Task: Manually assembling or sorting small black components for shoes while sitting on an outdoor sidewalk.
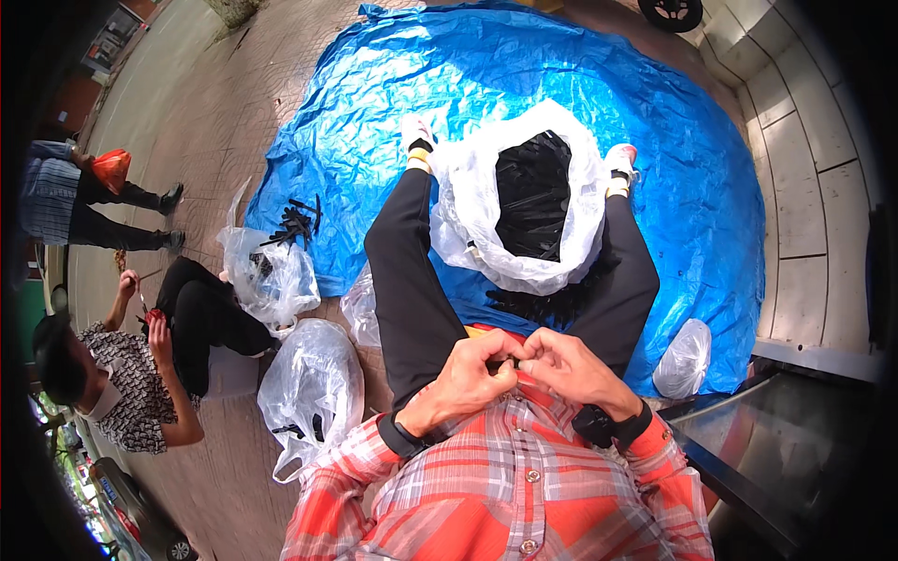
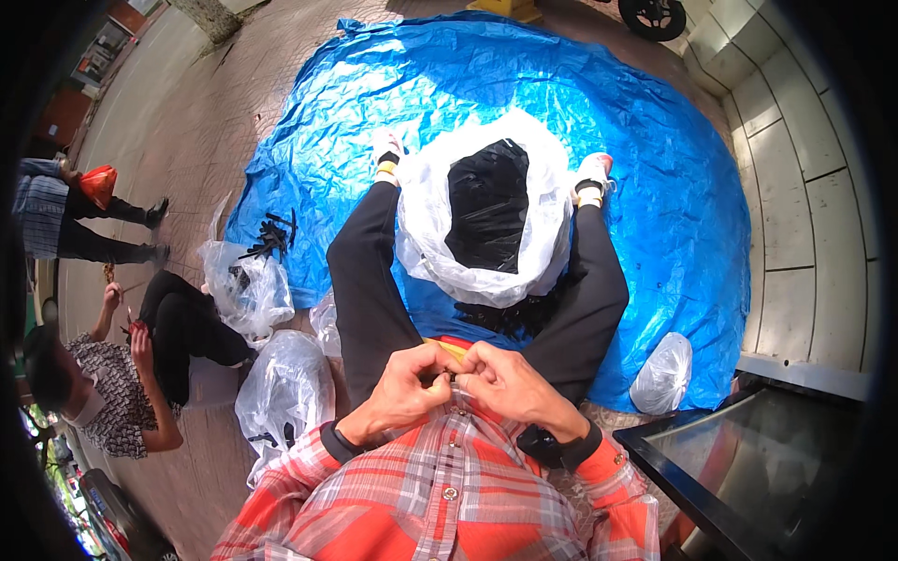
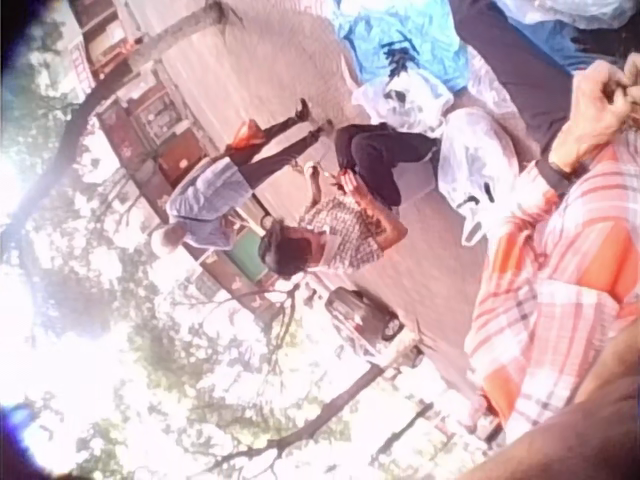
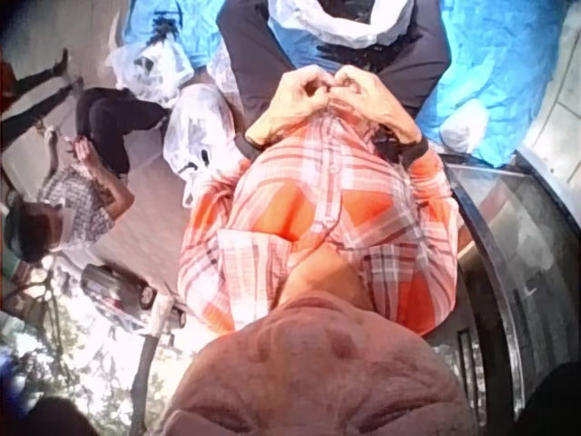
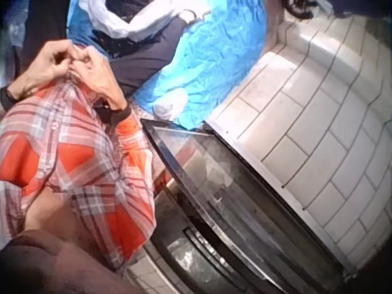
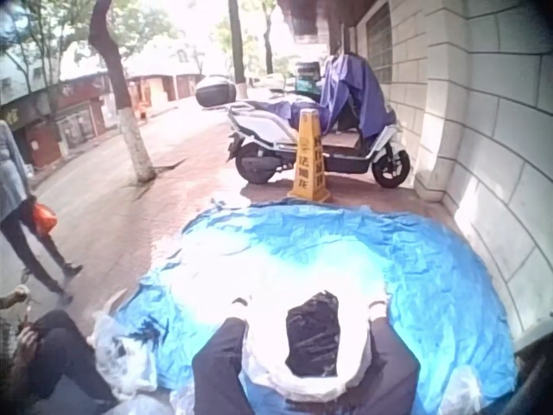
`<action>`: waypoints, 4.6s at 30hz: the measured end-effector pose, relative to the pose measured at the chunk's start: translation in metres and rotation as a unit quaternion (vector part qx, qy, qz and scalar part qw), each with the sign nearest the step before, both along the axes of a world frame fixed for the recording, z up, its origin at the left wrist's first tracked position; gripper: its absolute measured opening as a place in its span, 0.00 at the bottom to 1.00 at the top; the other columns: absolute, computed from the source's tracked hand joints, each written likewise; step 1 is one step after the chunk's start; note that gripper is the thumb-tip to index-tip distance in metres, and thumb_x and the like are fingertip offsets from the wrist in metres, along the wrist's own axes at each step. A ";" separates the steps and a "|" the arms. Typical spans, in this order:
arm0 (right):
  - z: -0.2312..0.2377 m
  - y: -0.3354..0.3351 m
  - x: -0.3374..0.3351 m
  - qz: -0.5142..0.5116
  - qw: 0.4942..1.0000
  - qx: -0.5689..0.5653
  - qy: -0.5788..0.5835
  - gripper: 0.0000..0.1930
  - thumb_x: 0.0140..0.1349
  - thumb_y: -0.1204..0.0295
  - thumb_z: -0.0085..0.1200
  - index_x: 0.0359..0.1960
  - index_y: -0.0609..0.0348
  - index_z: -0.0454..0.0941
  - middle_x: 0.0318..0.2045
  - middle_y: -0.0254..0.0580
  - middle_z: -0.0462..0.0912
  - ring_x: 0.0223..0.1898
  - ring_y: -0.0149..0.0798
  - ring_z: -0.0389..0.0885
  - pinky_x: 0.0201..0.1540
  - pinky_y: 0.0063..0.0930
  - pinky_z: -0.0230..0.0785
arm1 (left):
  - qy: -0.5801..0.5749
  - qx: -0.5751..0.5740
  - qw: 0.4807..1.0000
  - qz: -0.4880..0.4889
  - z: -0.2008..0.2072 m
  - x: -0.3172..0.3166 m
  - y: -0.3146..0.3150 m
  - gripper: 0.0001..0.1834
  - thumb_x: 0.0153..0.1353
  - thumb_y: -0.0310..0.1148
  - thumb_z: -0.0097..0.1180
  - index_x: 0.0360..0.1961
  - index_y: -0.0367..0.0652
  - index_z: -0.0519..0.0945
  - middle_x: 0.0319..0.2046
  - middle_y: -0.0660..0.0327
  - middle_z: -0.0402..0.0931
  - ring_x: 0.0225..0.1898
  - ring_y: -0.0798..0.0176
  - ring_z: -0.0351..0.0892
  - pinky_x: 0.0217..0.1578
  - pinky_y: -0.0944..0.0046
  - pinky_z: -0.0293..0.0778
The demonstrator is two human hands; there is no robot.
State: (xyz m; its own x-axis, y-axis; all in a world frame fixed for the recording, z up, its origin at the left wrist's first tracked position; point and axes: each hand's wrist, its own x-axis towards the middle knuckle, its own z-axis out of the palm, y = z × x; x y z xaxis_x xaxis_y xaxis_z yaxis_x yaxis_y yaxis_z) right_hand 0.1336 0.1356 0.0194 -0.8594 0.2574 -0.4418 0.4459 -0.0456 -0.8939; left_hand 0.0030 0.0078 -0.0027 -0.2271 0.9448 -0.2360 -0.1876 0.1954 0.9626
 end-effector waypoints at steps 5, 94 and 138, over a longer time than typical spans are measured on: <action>-0.004 0.001 -0.008 -0.015 0.999 -0.050 -0.007 0.09 0.60 0.69 0.49 0.33 0.65 0.70 0.21 0.32 0.73 0.24 0.22 0.69 0.26 0.20 0.63 | -0.060 -0.018 0.995 0.073 -0.009 -0.004 -0.002 0.12 0.53 0.19 0.49 0.40 0.37 0.71 0.26 0.64 0.73 0.24 0.76 0.71 0.25 0.76 0.67; -0.004 0.003 0.005 -0.046 0.994 -0.092 0.036 0.10 0.60 0.71 0.52 0.41 0.59 0.71 0.22 0.34 0.74 0.19 0.23 0.69 0.22 0.13 0.61 | -0.173 0.072 0.982 -0.029 0.000 -0.001 0.001 0.09 0.55 0.21 0.54 0.38 0.36 0.73 0.34 0.54 0.76 0.37 0.59 0.79 0.37 0.63 0.76; -0.046 -0.037 0.046 -0.261 0.915 0.302 0.061 0.07 0.55 0.75 0.48 0.27 0.67 0.65 0.27 0.51 0.70 0.30 0.52 0.73 0.31 0.40 0.68 | 0.438 0.087 0.893 -0.057 0.014 0.045 0.049 0.08 0.49 0.17 0.56 0.32 0.39 0.77 0.25 0.57 0.74 0.25 0.64 0.75 0.25 0.69 0.69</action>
